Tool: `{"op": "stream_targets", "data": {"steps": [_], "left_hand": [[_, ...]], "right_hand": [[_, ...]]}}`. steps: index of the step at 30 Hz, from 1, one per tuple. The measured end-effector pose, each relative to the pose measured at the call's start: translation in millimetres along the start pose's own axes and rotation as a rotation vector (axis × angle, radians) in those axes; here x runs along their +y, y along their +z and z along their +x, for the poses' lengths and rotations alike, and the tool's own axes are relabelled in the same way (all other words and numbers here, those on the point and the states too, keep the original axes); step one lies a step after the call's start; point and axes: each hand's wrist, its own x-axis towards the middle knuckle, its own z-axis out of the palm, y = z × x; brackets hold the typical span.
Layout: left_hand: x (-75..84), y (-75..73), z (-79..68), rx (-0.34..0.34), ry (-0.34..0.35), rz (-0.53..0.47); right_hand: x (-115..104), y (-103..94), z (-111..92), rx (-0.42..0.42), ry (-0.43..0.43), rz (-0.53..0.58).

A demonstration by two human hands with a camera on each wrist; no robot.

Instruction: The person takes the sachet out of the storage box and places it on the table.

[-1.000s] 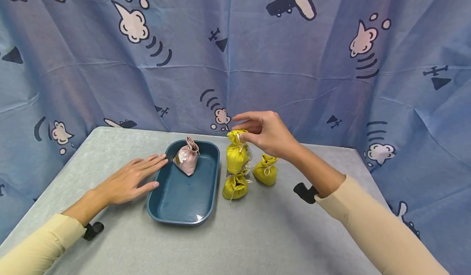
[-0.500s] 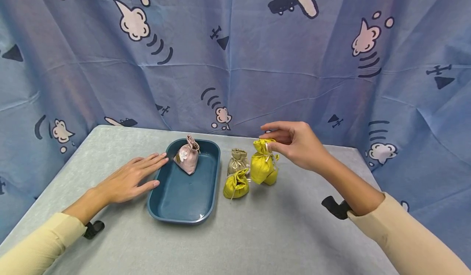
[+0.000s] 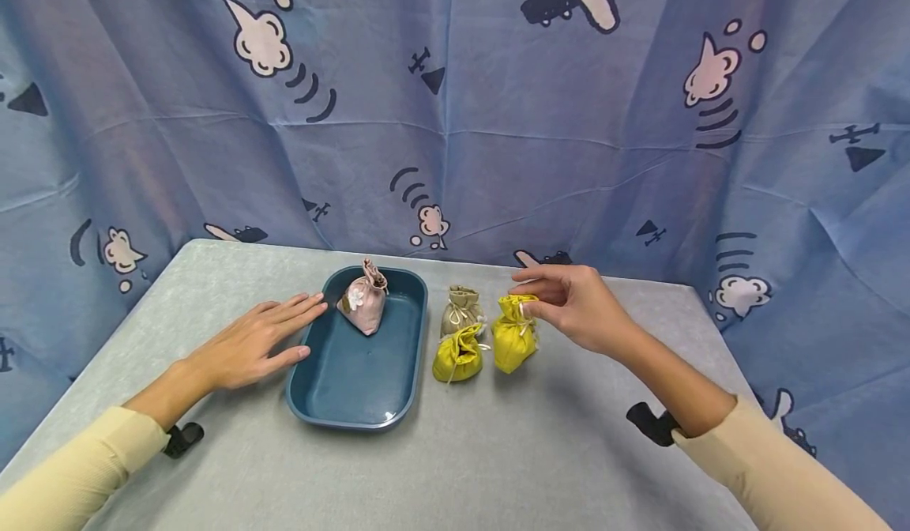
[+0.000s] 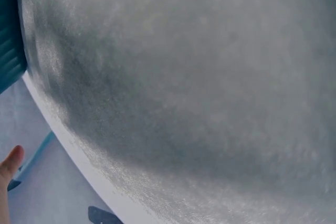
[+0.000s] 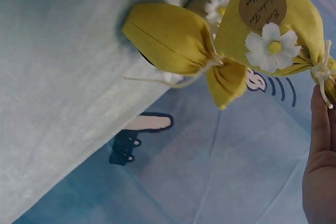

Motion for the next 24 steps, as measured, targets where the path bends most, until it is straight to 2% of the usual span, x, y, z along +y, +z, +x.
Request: {"op": "stream_targets", "data": {"steps": [10,18,24], "left_hand": [[0.5,0.0,0.6,0.002,0.003,0.0],[1.3,-0.1,0.8,-0.002,-0.005,0.002],[1.6,-0.1,0.5,-0.004,-0.006,-0.004]], "right_hand": [[18.5,23.3,-3.9,-0.029,0.011,0.04],[32.5,38.9,-8.7,-0.088,0.07,0.055],[33.4,40.3,-7.7,-0.131,0.087,0.053]]}}
